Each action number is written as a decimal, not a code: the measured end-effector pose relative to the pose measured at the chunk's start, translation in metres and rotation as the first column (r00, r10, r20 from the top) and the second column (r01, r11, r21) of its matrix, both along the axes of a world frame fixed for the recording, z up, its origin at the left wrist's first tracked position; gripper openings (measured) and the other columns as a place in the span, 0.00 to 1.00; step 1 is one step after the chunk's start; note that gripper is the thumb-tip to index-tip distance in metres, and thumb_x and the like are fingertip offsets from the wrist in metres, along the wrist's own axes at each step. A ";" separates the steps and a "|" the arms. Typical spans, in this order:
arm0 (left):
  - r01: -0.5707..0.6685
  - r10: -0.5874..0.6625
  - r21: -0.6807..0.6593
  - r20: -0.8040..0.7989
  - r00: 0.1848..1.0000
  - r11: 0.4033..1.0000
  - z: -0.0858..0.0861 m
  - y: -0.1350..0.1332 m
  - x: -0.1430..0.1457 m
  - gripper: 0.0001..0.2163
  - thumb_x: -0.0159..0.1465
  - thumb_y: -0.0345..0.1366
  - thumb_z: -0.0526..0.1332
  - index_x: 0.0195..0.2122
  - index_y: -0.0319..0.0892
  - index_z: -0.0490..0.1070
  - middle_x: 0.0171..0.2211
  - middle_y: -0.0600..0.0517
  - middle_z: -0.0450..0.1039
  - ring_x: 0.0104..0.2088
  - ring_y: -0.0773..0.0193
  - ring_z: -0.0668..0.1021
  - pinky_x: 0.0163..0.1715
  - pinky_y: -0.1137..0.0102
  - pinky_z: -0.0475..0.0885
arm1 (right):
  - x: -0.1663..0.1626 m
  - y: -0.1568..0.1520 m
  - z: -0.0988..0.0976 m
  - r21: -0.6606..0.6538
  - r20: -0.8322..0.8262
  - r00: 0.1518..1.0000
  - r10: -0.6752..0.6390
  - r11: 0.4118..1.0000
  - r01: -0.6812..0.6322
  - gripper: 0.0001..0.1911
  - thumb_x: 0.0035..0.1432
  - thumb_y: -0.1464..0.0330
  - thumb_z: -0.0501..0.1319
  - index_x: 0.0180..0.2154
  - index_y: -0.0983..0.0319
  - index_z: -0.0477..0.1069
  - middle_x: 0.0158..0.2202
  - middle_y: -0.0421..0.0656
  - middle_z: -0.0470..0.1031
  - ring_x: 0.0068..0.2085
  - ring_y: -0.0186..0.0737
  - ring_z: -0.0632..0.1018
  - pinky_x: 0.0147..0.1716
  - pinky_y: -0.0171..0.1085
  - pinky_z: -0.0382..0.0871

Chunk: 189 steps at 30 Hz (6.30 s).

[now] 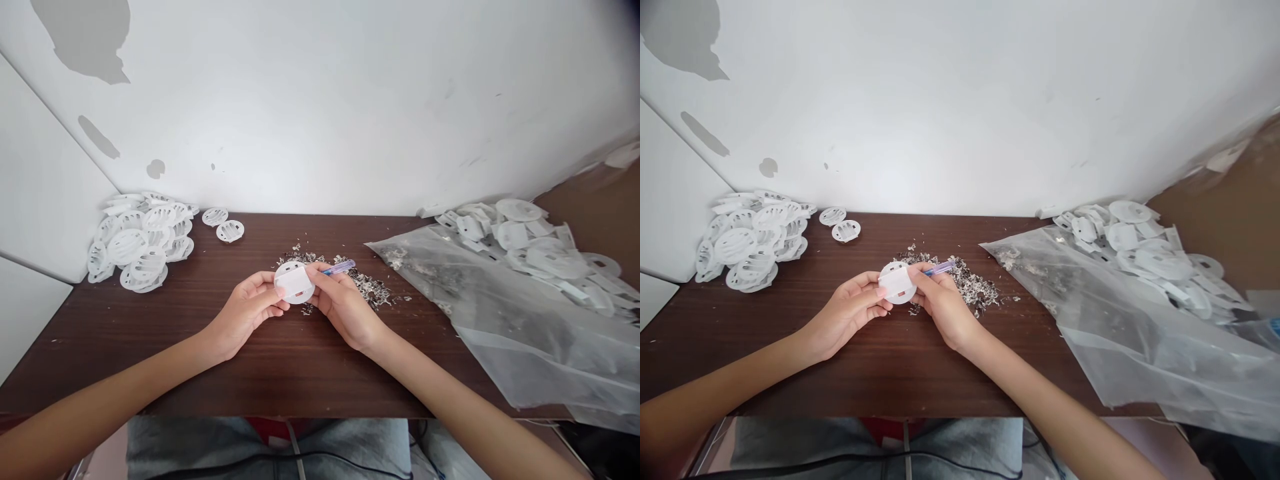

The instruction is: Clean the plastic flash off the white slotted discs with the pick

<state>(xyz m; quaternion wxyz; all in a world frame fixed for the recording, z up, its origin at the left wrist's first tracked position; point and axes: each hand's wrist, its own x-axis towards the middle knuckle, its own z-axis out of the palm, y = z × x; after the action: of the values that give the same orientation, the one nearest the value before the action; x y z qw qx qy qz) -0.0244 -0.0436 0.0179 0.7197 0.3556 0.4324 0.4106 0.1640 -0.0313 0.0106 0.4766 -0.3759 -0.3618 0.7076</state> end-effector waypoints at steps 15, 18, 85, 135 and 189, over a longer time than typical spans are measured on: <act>-0.001 0.003 0.028 -0.072 0.997 1.000 0.003 -0.004 0.001 0.18 0.58 0.42 0.73 0.47 0.43 0.75 0.42 0.49 0.80 0.38 0.63 0.78 0.41 0.66 0.73 | 0.002 -0.004 0.003 0.321 0.321 0.945 -0.069 0.946 -0.040 0.18 0.63 0.49 0.66 0.36 0.57 0.76 0.35 0.41 0.75 0.38 0.42 0.72 0.42 0.41 0.66; -0.002 0.004 0.020 -0.085 0.996 1.000 0.004 -0.003 0.002 0.18 0.58 0.42 0.73 0.47 0.44 0.75 0.41 0.49 0.79 0.38 0.63 0.78 0.41 0.66 0.73 | 0.002 -0.004 0.004 0.338 0.337 0.939 -0.060 0.939 -0.061 0.19 0.64 0.48 0.65 0.35 0.57 0.76 0.35 0.41 0.75 0.37 0.42 0.72 0.41 0.42 0.66; 0.023 -0.021 0.047 -0.044 0.999 0.999 -0.009 0.000 0.000 0.19 0.63 0.54 0.69 0.41 0.42 0.75 0.40 0.48 0.80 0.36 0.65 0.78 0.42 0.66 0.74 | 0.000 0.000 0.000 -0.011 -0.034 0.999 0.041 0.999 -0.042 0.19 0.54 0.54 0.75 0.33 0.59 0.74 0.33 0.38 0.77 0.35 0.36 0.75 0.38 0.36 0.70; -0.004 0.004 -0.008 -0.006 1.000 1.000 -0.001 0.001 0.001 0.20 0.58 0.48 0.75 0.44 0.41 0.77 0.39 0.46 0.82 0.36 0.62 0.80 0.45 0.64 0.74 | 0.002 -0.001 0.004 0.014 0.019 1.000 -0.001 1.000 0.000 0.17 0.55 0.54 0.74 0.34 0.59 0.75 0.35 0.39 0.77 0.36 0.37 0.75 0.41 0.38 0.70; -0.010 0.010 0.017 -0.007 1.000 1.000 -0.001 -0.001 0.001 0.17 0.57 0.48 0.76 0.38 0.43 0.76 0.40 0.52 0.77 0.43 0.65 0.77 0.44 0.70 0.72 | 0.003 0.000 0.003 -0.016 0.016 1.000 0.015 1.000 -0.015 0.20 0.52 0.52 0.75 0.33 0.59 0.73 0.35 0.39 0.77 0.39 0.39 0.76 0.44 0.39 0.71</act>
<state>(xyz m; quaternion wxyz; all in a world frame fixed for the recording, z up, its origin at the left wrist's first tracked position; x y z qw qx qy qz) -0.0235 -0.0449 0.0166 0.7130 0.3609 0.4332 0.4167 0.1673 -0.0315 0.0132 0.4654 -0.3824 -0.3627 0.7111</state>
